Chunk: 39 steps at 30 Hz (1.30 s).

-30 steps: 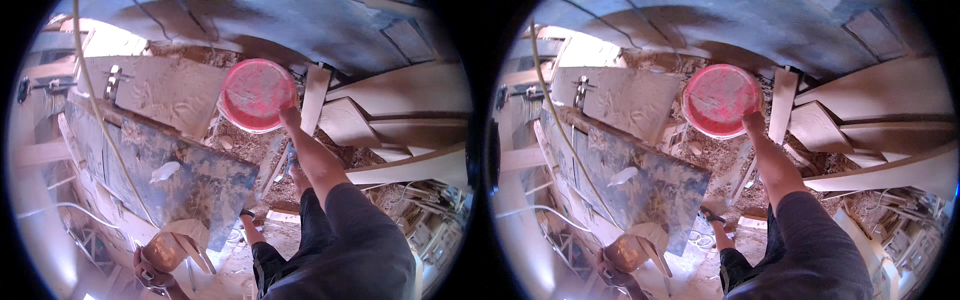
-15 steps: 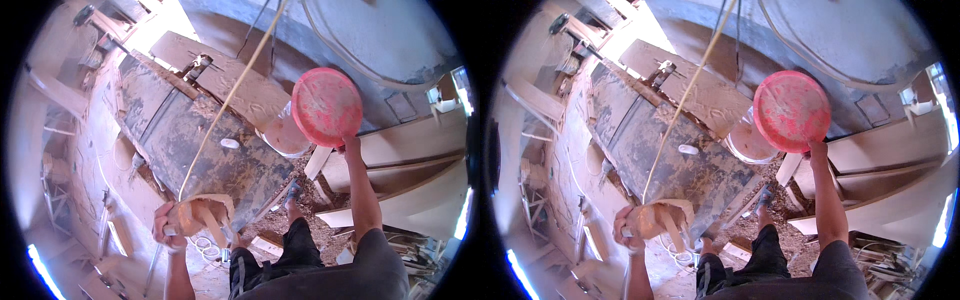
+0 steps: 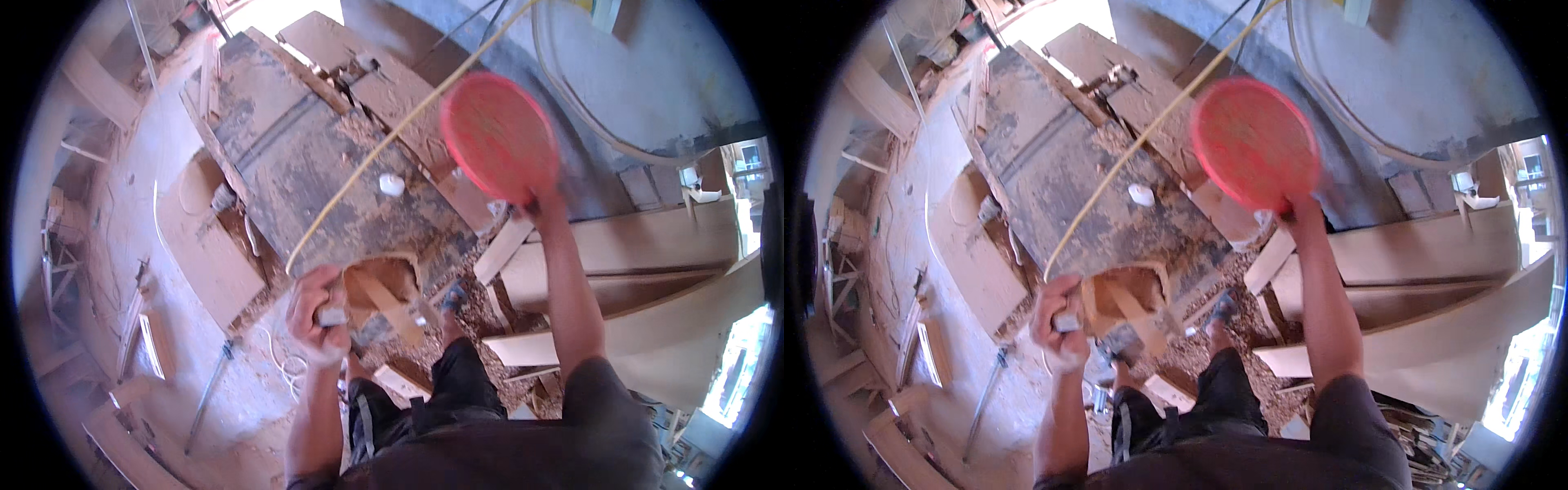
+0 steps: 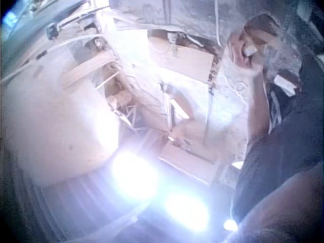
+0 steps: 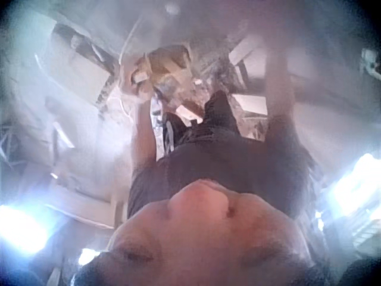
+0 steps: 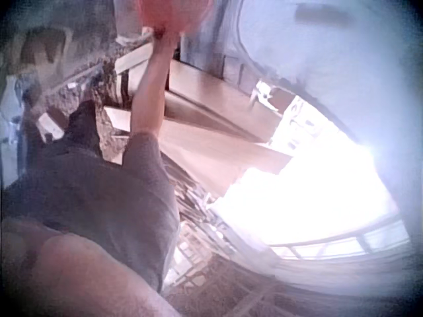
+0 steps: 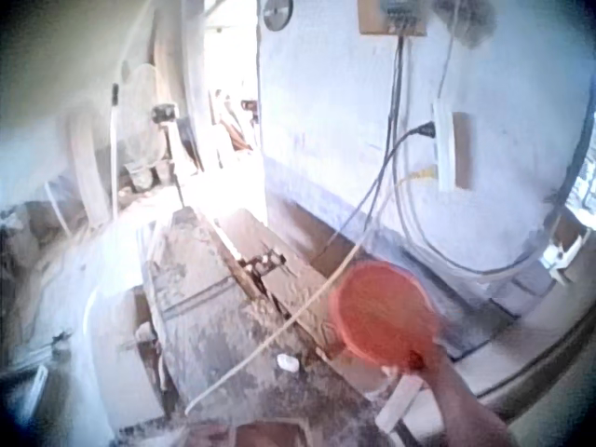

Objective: The person uses a bow saw to cut a wooden plank resting on a workbench. They reposition the plank and continue sawing through different sections. After cutting, the person walks to a table, picks up a small wooden piece, and places it into a red plastic basket.

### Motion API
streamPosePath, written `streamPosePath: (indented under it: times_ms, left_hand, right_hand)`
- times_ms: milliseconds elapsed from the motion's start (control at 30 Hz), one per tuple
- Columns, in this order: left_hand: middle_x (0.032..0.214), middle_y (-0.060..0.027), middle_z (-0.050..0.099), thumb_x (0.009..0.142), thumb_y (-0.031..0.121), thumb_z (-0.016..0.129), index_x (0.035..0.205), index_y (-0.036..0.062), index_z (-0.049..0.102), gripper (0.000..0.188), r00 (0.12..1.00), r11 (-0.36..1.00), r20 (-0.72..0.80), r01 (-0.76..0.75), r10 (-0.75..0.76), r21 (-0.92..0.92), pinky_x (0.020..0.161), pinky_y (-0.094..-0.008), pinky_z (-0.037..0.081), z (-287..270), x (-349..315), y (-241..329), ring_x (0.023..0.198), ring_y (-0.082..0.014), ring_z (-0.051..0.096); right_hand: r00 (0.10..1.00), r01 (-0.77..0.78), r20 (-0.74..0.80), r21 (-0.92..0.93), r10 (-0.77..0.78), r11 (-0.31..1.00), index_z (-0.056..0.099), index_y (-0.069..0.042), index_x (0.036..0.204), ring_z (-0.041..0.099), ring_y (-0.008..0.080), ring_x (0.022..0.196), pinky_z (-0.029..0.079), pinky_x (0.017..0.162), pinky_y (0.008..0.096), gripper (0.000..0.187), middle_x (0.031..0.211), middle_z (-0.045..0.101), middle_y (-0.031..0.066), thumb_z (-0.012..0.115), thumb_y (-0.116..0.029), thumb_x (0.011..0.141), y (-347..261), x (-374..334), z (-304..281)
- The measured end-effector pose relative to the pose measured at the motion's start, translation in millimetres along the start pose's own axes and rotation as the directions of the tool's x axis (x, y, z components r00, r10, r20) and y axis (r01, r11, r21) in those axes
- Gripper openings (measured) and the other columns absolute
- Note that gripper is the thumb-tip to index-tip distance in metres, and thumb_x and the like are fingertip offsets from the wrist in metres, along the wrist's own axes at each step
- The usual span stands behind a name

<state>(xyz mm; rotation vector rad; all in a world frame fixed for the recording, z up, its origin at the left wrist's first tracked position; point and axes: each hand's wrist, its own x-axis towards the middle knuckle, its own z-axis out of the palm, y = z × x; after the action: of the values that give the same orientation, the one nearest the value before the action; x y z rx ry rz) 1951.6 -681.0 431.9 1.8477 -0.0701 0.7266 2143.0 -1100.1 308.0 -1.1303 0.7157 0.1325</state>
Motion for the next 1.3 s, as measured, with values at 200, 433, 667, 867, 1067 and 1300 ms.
streamPosePath:
  times_ms: [200, 433, 667, 867, 1067, 1300]
  left_hand:
    - [0.099, -0.0191, 0.072, 0.081, -0.005, 0.066, 0.079, -0.0006, 0.053, 0.014, 1.000, 1.000, -0.023, -0.019, 0.019, 0.008, 0.081, -0.0405, 0.054, 47, 9, 7, 0.093, -0.0353, 0.069]
    - [0.100, -0.0176, 0.072, 0.082, -0.007, 0.066, 0.083, -0.0004, 0.054, 0.014, 0.999, 0.998, -0.028, -0.012, 0.014, 0.061, 0.083, -0.0391, 0.053, 72, 11, 0, 0.096, -0.0344, 0.069]
    - [0.103, -0.0181, 0.072, 0.085, -0.005, 0.064, 0.082, 0.0010, 0.052, 0.014, 0.999, 0.992, 0.028, 0.039, -0.043, 0.118, 0.083, -0.0366, 0.054, 98, 17, 5, 0.095, -0.0317, 0.069]
    - [0.107, -0.0181, 0.071, 0.089, -0.001, 0.062, 0.082, 0.0023, 0.051, 0.013, 0.997, 0.995, 0.062, 0.042, -0.049, 0.096, 0.083, -0.0367, 0.055, 101, 17, -8, 0.096, -0.0287, 0.070]
    - [0.106, -0.0174, 0.072, 0.089, -0.001, 0.062, 0.082, 0.0021, 0.051, 0.014, 0.995, 0.987, 0.080, 0.044, -0.057, 0.152, 0.083, -0.0356, 0.054, 95, 21, -3, 0.095, -0.0286, 0.069]
    - [0.107, -0.0187, 0.072, 0.087, 0.000, 0.059, 0.082, 0.0017, 0.053, 0.009, 0.996, 0.991, 0.083, 0.015, -0.026, 0.130, 0.087, -0.0359, 0.053, 96, 20, -6, 0.097, -0.0272, 0.068]
  right_hand:
    - [0.954, 0.165, 0.298, -0.445, -0.028, 0.880, 0.053, -0.008, 0.136, 0.067, 0.0178, 0.086, 0.052, 0.072, 0.0361, 0.053, 0.113, 0.066, 0.0062, 0.069, -0.031, 0.091, -25, -43, 118]
    - [0.654, 0.756, 0.731, -0.632, -0.193, 0.170, 0.062, -0.005, 0.122, 0.064, 0.0307, 0.101, 0.052, 0.085, 0.0394, 0.058, 0.118, 0.063, 0.0170, 0.082, -0.026, 0.072, -1, -227, 60]
    - [0.342, 0.868, 0.931, -0.364, -0.123, -0.339, 0.065, -0.006, 0.117, 0.046, 0.0334, 0.125, 0.037, 0.105, 0.0470, 0.042, 0.127, 0.057, 0.0149, 0.062, -0.013, 0.076, 23, -218, 69]
    - [0.179, 0.921, 0.984, -0.175, -0.023, -0.348, 0.065, -0.006, 0.119, 0.048, 0.0335, 0.124, 0.040, 0.102, 0.0501, 0.046, 0.123, 0.058, 0.0124, 0.065, -0.012, 0.073, 35, -205, 69]
    - [0.411, 0.808, 0.902, -0.427, -0.131, -0.407, 0.062, -0.004, 0.119, 0.059, 0.0315, 0.114, 0.049, 0.092, 0.0451, 0.044, 0.104, 0.066, 0.0133, 0.063, -0.019, 0.077, 16, -191, 61]
    - [0.467, 0.872, 0.871, -0.482, -0.150, -0.085, 0.067, -0.005, 0.099, 0.069, 0.0309, 0.075, 0.054, 0.066, 0.0428, 0.020, 0.077, 0.067, 0.0108, 0.067, -0.016, 0.082, 7, -173, 78]
